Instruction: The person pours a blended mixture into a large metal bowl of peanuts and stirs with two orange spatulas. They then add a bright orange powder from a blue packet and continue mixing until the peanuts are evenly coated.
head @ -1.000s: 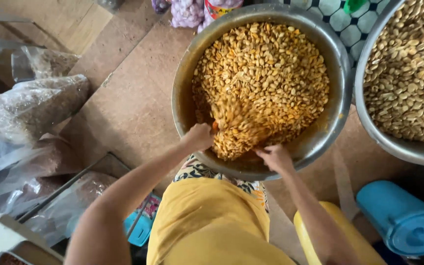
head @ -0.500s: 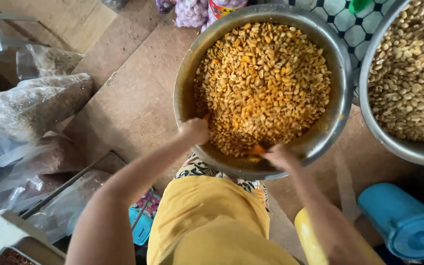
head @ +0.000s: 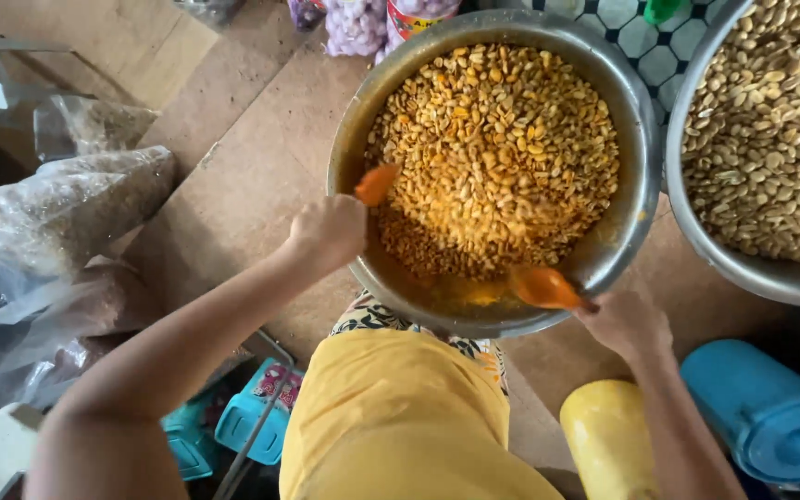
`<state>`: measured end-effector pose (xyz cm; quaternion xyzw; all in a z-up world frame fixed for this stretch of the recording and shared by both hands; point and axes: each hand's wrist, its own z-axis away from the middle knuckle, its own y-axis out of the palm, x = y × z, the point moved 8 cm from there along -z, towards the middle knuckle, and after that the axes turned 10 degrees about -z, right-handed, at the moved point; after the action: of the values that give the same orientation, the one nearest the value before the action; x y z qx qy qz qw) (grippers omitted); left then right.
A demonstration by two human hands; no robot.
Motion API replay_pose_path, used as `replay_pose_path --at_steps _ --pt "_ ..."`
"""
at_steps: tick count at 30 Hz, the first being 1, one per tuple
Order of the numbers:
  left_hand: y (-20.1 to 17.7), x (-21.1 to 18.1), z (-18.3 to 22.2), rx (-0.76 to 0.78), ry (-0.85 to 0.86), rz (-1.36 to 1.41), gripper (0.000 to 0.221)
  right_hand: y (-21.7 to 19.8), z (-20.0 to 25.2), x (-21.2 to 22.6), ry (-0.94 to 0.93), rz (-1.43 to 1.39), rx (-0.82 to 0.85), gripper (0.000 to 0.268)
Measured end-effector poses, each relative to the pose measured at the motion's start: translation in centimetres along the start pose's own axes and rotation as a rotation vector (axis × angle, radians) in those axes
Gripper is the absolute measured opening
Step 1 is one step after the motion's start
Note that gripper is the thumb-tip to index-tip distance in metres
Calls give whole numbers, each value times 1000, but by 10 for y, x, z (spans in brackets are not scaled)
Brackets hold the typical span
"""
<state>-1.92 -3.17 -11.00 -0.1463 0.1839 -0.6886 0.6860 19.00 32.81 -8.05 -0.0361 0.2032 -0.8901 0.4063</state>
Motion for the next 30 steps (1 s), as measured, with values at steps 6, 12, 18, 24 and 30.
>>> replay_pose_path --at_steps 6,12,18,24,30 --pt "139 9 -129 75 150 -252 24 105 -89 43 -206 -210 -109 39" --pt "108 -17 -66 192 179 -137 31 77 -67 67 -458 -438 -244 46" --pt "-44 -62 65 86 297 -202 32 -55 47 43 -306 -346 -249 43" --pt "3 4 -57 -28 63 -417 40 40 -72 -47 6 102 -345 56" --pt "118 -26 -117 132 150 37 28 115 -111 33 -332 -293 -486 40"
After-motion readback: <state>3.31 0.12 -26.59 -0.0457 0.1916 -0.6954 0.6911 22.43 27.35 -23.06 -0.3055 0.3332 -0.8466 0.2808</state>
